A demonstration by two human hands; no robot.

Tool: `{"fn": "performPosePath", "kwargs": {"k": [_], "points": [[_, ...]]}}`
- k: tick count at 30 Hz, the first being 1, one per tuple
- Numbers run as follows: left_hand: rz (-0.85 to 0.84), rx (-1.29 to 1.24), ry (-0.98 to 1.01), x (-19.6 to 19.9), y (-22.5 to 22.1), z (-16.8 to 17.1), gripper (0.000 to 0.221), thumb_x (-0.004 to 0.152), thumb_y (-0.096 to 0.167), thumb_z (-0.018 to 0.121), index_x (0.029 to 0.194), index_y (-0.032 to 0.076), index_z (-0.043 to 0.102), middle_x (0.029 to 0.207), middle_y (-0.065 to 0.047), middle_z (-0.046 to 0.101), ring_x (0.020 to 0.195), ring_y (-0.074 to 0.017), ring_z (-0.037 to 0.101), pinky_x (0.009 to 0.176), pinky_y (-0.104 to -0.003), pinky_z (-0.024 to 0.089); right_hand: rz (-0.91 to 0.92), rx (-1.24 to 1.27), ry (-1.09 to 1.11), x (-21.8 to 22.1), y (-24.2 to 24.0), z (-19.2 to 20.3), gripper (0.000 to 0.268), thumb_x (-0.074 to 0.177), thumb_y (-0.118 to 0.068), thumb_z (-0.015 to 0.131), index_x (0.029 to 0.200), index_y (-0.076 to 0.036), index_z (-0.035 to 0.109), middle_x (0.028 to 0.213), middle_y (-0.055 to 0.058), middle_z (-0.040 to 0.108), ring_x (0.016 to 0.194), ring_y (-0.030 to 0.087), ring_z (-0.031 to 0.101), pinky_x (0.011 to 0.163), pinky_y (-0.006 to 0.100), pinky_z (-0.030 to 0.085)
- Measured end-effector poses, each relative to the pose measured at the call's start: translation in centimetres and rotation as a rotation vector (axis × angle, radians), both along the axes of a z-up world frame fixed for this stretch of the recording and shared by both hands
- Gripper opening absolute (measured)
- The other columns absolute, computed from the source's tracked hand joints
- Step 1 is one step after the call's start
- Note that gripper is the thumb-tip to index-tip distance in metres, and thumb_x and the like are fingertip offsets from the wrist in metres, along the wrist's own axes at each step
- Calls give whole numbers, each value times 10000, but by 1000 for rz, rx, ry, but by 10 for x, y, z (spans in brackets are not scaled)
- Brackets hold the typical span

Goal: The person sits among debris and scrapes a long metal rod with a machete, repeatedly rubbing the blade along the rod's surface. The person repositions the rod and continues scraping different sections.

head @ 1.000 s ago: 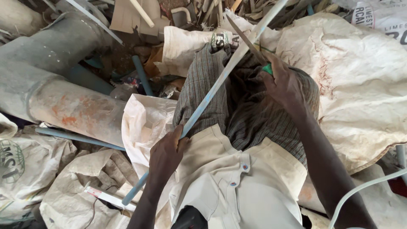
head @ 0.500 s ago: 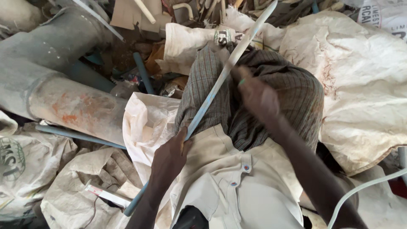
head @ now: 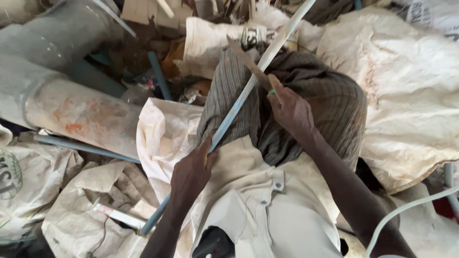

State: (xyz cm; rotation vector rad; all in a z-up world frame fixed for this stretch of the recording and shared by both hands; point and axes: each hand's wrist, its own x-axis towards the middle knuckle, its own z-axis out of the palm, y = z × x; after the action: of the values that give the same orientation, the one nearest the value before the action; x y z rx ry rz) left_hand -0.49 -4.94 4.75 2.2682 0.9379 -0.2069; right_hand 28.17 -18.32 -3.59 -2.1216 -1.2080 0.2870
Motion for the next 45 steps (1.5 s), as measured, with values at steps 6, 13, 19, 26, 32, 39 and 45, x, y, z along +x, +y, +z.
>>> {"fn": "performPosePath", "kwargs": {"k": [6,13,19,26,32,39,45], "points": [[-3,-50,-35,11,7,2,467,938,287,666,1364,116,584,957,-190,739,828,-393,713,692,-494,549,-211,-297,128,36,19,9,529,1070,-289,572,1561,-110,494,983,208,749,812,389,733,702,488,585],[11,-94,53,6,8,-2,441,965,291,649,1372,136,582,966,-184,738,834,-391,711,694,-489,549,34,-38,-87,17,3,-24,441,1141,-287,590,1546,-134,504,1106,166,762,794,228,747,667,364,618],[1,-33,25,15,9,10,444,943,275,669,1364,147,603,960,-178,745,818,-384,711,672,-488,550,-198,-316,88,70,16,-4,562,1036,-251,575,1570,-171,422,1226,169,700,622,273,697,452,434,567],[-33,2,55,3,5,-1,421,958,282,668,1344,125,602,972,-165,741,795,-373,712,653,-485,551,-25,-263,-118,30,0,-9,501,1104,-305,591,1578,-187,478,1021,107,704,697,282,676,575,420,544],[-50,55,-58,15,13,4,435,931,264,680,1334,115,613,957,-171,739,780,-386,707,636,-496,545,-140,-323,-36,76,18,10,516,1122,-302,556,1607,-173,438,970,111,712,704,306,633,570,428,547],[-33,60,-45,8,8,-2,436,931,256,686,1339,119,618,955,-187,737,789,-396,704,643,-495,544,76,-220,-516,66,-13,-53,359,1105,-186,609,1450,-123,534,1254,137,748,772,184,673,457,311,482],[-22,-3,-25,14,11,0,449,922,267,683,1342,123,612,942,-191,737,785,-385,711,650,-487,549,77,-180,-392,52,-6,-28,433,1097,-190,630,1501,-59,544,1220,155,652,724,316,654,594,432,538]]}}
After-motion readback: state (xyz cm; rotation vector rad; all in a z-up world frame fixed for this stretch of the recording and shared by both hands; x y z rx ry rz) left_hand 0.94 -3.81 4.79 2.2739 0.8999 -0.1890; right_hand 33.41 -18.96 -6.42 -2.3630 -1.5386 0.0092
